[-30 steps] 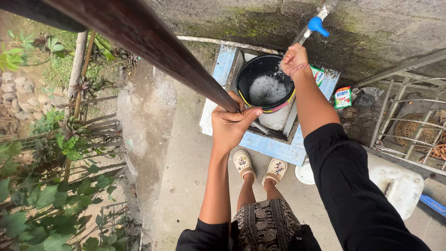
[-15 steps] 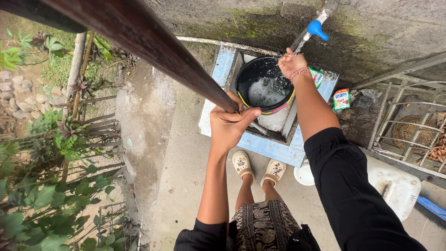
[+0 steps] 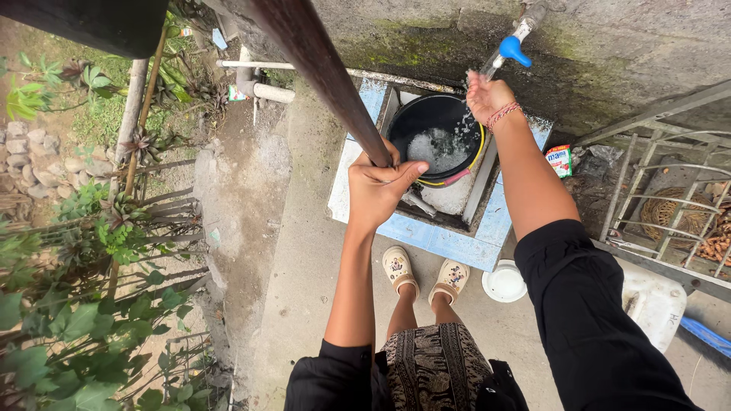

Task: The person prepares soapy water in a bucket and cleans a mop head under a running tap. They luego carry the bucket and mop through the house to a different room.

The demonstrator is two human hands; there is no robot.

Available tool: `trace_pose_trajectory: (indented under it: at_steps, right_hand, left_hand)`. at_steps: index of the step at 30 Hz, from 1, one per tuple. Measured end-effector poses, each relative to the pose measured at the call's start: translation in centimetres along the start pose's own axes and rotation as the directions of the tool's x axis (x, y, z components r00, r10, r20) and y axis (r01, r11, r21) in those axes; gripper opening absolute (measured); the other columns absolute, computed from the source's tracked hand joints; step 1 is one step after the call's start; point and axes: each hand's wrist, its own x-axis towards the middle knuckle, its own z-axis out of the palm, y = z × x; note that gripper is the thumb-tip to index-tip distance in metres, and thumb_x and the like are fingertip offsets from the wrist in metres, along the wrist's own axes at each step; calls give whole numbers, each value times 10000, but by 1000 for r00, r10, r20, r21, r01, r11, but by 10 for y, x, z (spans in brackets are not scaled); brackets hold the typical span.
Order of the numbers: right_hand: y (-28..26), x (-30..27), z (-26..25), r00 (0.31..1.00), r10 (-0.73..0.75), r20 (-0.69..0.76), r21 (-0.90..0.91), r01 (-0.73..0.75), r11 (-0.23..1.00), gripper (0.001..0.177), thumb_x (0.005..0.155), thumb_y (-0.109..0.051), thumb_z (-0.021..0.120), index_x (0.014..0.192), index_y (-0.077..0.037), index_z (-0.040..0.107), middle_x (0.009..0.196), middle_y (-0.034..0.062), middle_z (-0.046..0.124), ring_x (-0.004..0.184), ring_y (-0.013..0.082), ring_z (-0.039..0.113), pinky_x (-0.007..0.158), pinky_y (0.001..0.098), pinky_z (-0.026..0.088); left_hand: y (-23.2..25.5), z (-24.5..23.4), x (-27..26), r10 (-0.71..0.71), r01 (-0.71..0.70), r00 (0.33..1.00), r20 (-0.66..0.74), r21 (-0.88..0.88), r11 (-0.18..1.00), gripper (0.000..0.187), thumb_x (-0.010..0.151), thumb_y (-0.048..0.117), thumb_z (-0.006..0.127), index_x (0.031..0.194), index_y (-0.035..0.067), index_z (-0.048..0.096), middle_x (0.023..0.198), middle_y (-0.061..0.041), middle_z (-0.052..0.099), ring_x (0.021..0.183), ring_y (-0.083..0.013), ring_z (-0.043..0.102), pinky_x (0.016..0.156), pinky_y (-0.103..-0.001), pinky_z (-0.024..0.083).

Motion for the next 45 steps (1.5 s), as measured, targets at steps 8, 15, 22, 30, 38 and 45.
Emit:
trace_pose_trajectory:
  at_steps: [8,15,22,30,38,45]
  right_hand:
    - [-10,-38,-6,994,-81,68,-267,97,959,328,1015,13,445,1284,111,604,1260,215,687,1215,289,693,1060,356,558]
    - [9,-34,-13,990,-85,-114,-200,61,978,427,998,-66,336,1283,161,559,1292,273,658,1241,361,651,1116,424,546]
    - [4,-28,-17,974,-73,-213,-464,-35,885,421,980,-133,355,1318,-34,585,1324,154,669,1231,290,644,1021,446,502]
    - [-56,-121,64,680,-723,-121,-753,412,513,435,938,-371,479,1024,-62,774,906,130,790,804,231,754,729,373,582]
    - [-41,-182,149,703,-487,518,-409,-297,-863,590,1059,-600,517,937,-94,796,860,167,755,830,362,717,723,476,511]
    - [-39,-133,140,788,-461,408,-206,-412,-888,553,1076,-577,464,958,-163,811,832,64,777,777,269,760,574,398,501]
  left_hand:
    - [0,10,11,-49,49,997,54,-8,999,143,812,99,894,919,35,824,799,17,525,718,-80,494,636,-264,424]
    - [0,6,13,5,-4,998,63,-25,1000,132,826,104,883,894,13,815,848,17,516,753,-87,498,669,-267,447]
    - [-1,3,16,-35,35,997,63,-2,999,133,825,98,886,877,0,813,836,18,506,740,-81,486,649,-261,429]
    - [2,-2,23,-59,62,997,55,-54,997,131,815,103,879,888,11,821,832,22,524,726,-71,490,624,-282,440]
    - [6,-6,28,-35,40,997,63,-72,997,101,821,81,877,855,6,820,831,21,518,732,-68,517,643,-269,479]
    - [1,-12,29,-40,43,997,59,-62,997,99,821,40,877,843,-29,809,841,0,511,738,-78,512,648,-274,469]
